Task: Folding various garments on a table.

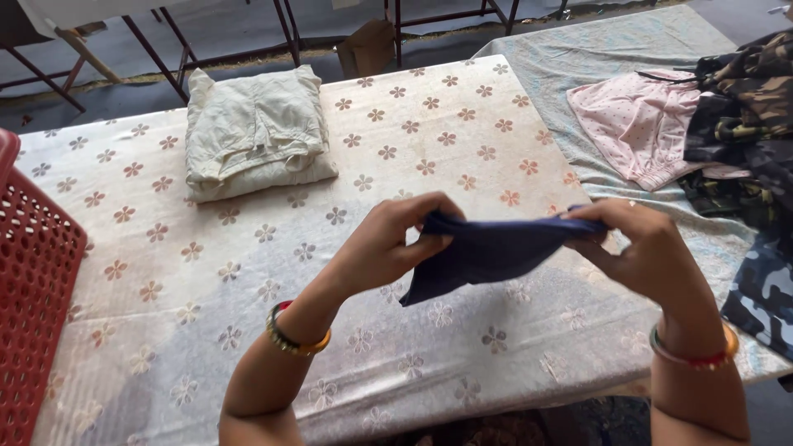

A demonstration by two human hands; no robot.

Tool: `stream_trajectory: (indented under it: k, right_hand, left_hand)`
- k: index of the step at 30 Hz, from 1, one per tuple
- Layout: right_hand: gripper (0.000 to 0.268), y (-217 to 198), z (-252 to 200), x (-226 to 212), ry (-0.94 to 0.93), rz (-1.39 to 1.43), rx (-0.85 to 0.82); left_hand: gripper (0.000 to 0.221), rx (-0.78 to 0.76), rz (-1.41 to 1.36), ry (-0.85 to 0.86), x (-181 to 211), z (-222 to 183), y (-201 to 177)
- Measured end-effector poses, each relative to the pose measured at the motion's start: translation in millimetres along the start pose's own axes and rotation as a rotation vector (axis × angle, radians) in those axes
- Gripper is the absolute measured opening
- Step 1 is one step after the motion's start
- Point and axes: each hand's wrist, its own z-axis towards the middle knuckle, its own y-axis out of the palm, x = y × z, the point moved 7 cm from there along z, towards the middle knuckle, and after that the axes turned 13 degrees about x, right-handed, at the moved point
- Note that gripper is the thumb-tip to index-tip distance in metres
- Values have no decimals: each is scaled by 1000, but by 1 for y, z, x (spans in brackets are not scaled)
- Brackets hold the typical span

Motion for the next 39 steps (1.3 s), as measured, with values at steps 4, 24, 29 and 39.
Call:
stream_trajectory:
  k: [4, 24, 29, 39]
  right_hand:
    - [23, -5, 8, 19, -6, -362, 40]
    - [6, 39, 236, 322, -134, -338, 540]
    - [31, 111, 158, 411, 13, -363, 405]
    - [25, 102, 145, 414, 174, -548, 464]
  left_hand:
    - [17, -78, 53, -29, -15, 11, -8]
    - [21, 581, 357, 240, -283, 274, 7]
    - [14, 442, 556, -3, -399, 220, 74]
    - [16, 436, 649, 14, -346, 199, 76]
